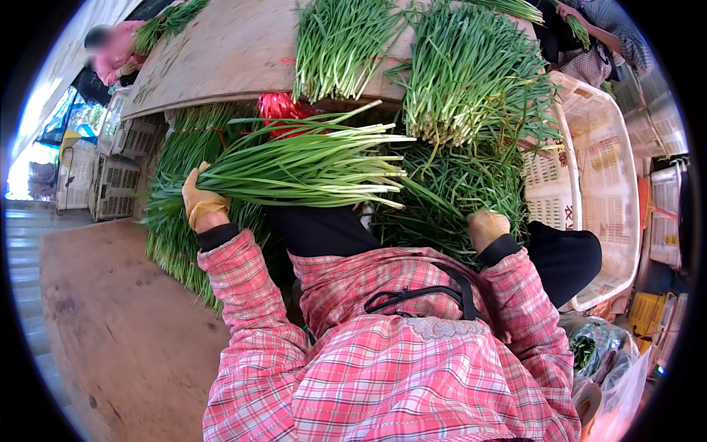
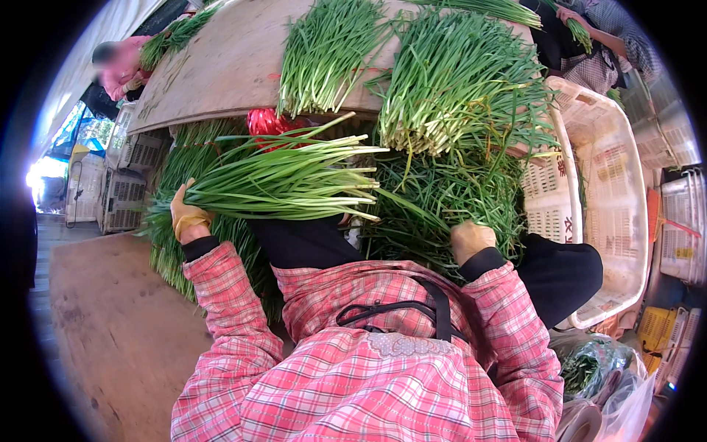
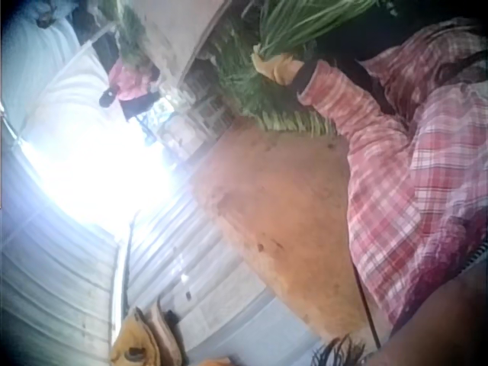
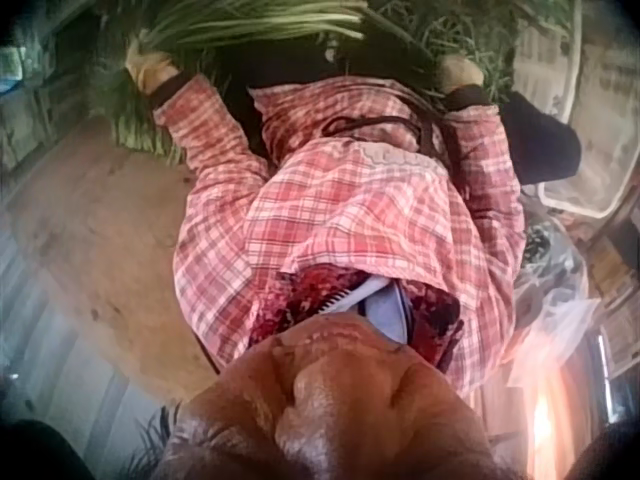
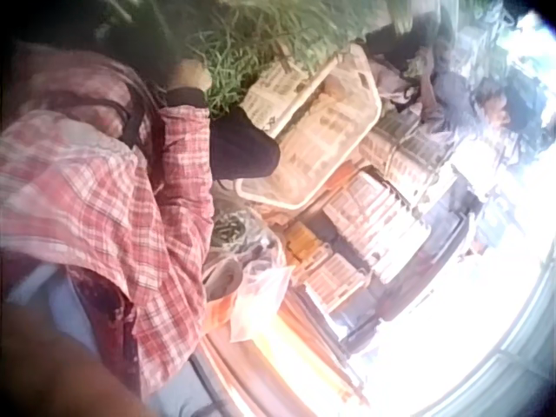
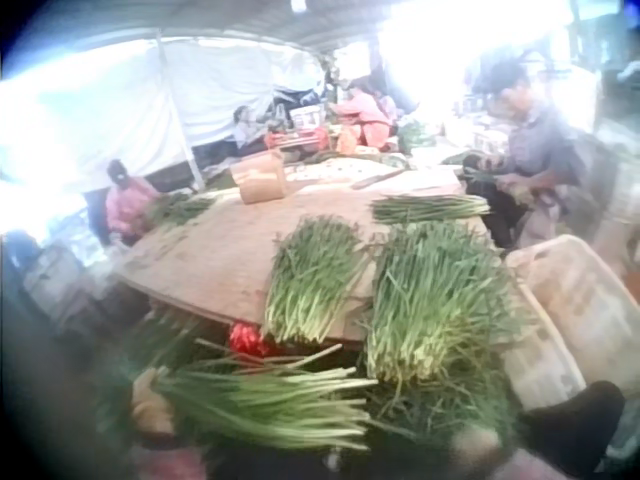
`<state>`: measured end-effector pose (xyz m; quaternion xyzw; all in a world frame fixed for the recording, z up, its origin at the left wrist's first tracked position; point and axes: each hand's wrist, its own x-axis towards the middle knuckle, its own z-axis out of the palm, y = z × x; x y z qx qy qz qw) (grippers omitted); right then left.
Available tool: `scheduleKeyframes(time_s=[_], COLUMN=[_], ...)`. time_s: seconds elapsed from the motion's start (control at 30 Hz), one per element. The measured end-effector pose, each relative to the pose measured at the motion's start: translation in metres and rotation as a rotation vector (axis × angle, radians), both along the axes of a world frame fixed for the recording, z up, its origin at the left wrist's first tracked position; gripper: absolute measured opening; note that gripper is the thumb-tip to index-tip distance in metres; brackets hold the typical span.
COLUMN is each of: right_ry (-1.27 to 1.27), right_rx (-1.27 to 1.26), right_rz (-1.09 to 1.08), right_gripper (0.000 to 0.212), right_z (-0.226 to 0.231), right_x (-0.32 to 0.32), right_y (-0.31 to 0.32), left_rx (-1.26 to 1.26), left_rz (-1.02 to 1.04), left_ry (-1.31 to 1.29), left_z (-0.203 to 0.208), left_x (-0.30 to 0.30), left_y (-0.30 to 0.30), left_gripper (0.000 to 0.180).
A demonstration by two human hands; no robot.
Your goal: The person sorts bunches of green chives by hand, removing individual leaves and placing the cleaned bundles into a plastic crate.
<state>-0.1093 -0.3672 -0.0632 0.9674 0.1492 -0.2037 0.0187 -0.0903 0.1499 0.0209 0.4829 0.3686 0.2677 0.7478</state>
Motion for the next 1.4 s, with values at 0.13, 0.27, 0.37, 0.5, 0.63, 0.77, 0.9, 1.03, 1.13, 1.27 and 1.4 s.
scheduleKeyframes(time_s=[0.13, 0.27, 0.37, 0.5, 0.63, 0.77, 0.9, 1.03, 1.13, 1.27, 1.4], right_ry=[-0.548, -0.41, -0.246, -0.34, -0.208, -0.379, -0.359, -0.432, -0.544, -0.797, -0.449], right_rx=[0.682, 0.551, 0.628, 0.724, 0.218, 0.81, 1.158, 0.98, 0.855, 1.185, 0.527], right_rz=[0.214, 0.127, 0.327, 0.312, 0.345, 0.201, 0.024, 0.023, 0.063, -0.031, -0.045], right_gripper=[0.034, 0.036, 0.016, 0.007, 0.012, 0.022, 0.039, 0.037, 0.026, 0.012, 0.016], right_z=[0.062, 0.073, 0.075, 0.057, 0.045, 0.078, 0.092, 0.095, 0.08, 0.067, 0.046], right_x=[0.026, 0.041, 0.02, -0.015, -0.01, 0.021, 0.044, 0.061, 0.067, 0.057, 0.04], right_y=[0.067, 0.141, 0.141, 0.092, 0.033, 0.057, 0.113, 0.148, 0.153, 0.117, 0.022], left_rx=[-0.112, 0.176, 0.105, 0.064, -0.199, -0.148, -0.072, -0.164, -0.149, -0.128, -0.133], left_rz=[-0.009, -0.021, 0.114, 0.066, 0.119, 0.184, 0.203, 0.192, 0.203, 0.215, 0.201], left_ry=[0.006, 0.028, -0.061, -0.122, -0.174, -0.139, -0.125, -0.149, -0.158, -0.137, -0.104], left_z=[-0.015, -0.026, -0.023, -0.062, -0.073, -0.073, -0.057, -0.041, -0.032, -0.047, -0.05], left_x=[-0.005, -0.006, -0.011, -0.029, -0.028, -0.031, -0.029, -0.03, -0.031, -0.038, -0.036], left_y=[0.018, 0.02, 0.017, 0.053, 0.049, 0.043, 0.023, 0.016, 0.004, 0.019, 0.011], left_gripper=[0.034, 0.03, 0.025, 0.019, 0.021, 0.023, 0.02, 0.018, 0.019, 0.02, 0.019])
